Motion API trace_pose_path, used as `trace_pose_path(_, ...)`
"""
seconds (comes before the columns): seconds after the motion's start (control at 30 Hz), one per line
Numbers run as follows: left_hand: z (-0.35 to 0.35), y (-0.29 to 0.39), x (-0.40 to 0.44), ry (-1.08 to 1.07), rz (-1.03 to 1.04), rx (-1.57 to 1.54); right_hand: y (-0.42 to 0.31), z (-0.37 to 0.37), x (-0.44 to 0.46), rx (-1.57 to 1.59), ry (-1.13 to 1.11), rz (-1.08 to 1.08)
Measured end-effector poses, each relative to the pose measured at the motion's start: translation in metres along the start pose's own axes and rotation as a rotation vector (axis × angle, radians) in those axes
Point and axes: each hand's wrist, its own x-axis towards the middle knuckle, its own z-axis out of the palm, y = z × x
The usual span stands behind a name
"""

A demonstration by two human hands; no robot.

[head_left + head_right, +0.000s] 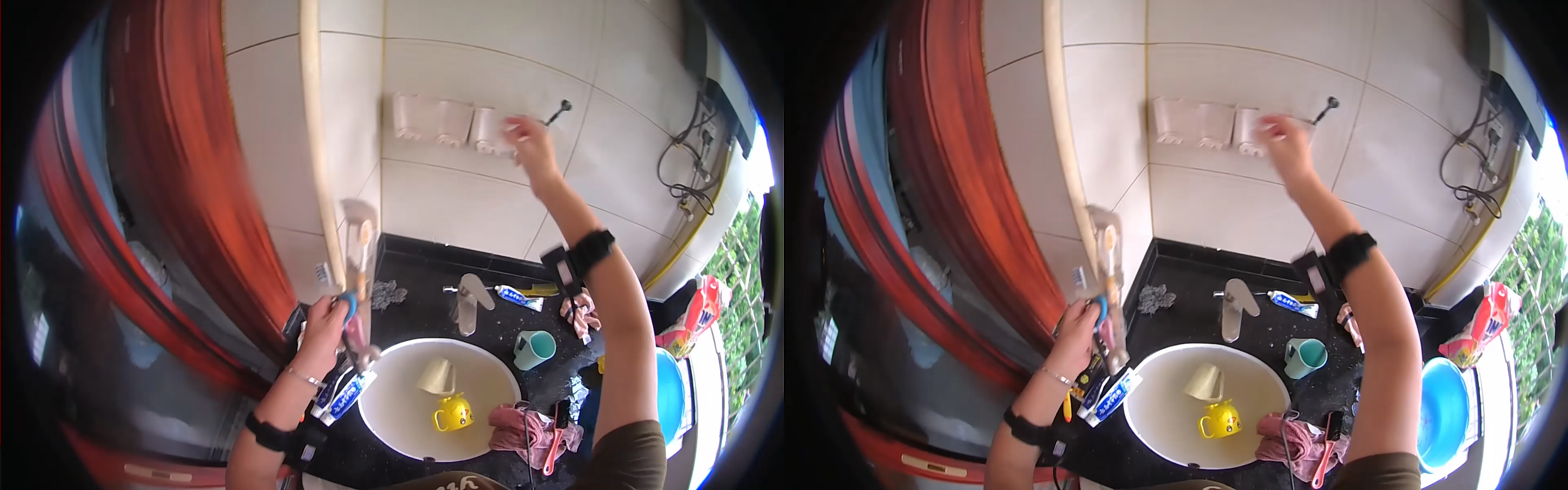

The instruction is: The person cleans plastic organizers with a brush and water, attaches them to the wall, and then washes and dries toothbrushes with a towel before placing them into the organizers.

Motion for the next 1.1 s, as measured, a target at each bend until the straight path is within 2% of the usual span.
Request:
trace_pose_path(0.03,0.007,0.000,0.007,0.078,0.056,0.057,-0.035,0.019,-0.031,0.034,-0.344,0.055)
trace_pose_path(0.07,0.013,0.001,0.013,0.096,0.095,0.060,-0.055,0.036,-0.057,-0.146,-0.602,-0.075)
trace_pose_path(0.1,0.018,0.003,0.016,0.107,0.132,0.065,-0.067,0.049,-0.076,-0.186,-0.765,-0.086)
trace_pose_path(0.17,0.027,0.007,0.021,0.133,0.149,0.066,-0.084,0.071,-0.109,-0.153,-0.855,0.015)
trace_pose_path(0.3,0.044,0.020,0.017,0.179,0.170,0.043,-0.084,0.105,-0.140,-0.094,-0.687,-0.046)
trace_pose_path(0.37,0.046,0.020,0.020,0.161,0.181,0.036,-0.080,0.117,-0.137,0.013,-0.619,0.086)
trace_pose_path(0.43,0.046,0.023,0.017,0.107,0.209,-0.026,-0.081,0.119,-0.125,0.026,-0.586,0.072)
trace_pose_path(0.5,0.044,0.027,0.014,0.077,0.217,-0.080,-0.070,0.118,-0.102,0.306,-0.479,0.218)
trace_pose_path(0.57,0.038,0.030,0.010,0.028,0.185,-0.128,-0.069,0.102,-0.051,0.342,-0.352,0.175)
trace_pose_path(0.63,0.032,0.031,0.005,0.004,0.183,-0.143,-0.091,0.079,0.004,0.392,-0.101,0.138)
trace_pose_path(0.7,0.028,0.031,0.002,-0.067,0.106,-0.167,-0.083,0.060,0.077,0.159,0.097,-0.019)
trace_pose_path(0.73,0.026,0.025,0.005,-0.073,0.118,-0.193,-0.081,0.046,0.106,0.174,0.101,-0.048)
trace_pose_path(0.8,0.019,0.022,0.003,-0.085,0.097,-0.215,-0.094,0.021,0.126,-0.057,0.217,-0.030)
trace_pose_path(0.83,0.017,0.025,0.002,-0.094,0.073,-0.231,-0.090,0.007,0.136,-0.069,0.224,-0.037)
trace_pose_path(0.9,0.015,0.036,-0.007,-0.109,0.063,-0.247,-0.080,-0.023,0.151,-0.574,0.233,-0.069)
trace_pose_path(0.93,0.011,0.031,-0.006,-0.108,0.036,-0.246,-0.074,-0.031,0.151,-0.583,0.229,-0.070)
trace_pose_path(1.0,0.004,0.024,-0.001,-0.106,0.007,-0.248,-0.061,-0.046,0.153,-0.558,0.191,0.180)
trace_pose_path(1.1,0.003,0.011,0.005,-0.068,0.006,-0.146,-0.034,-0.061,0.151,-0.497,0.124,0.303)
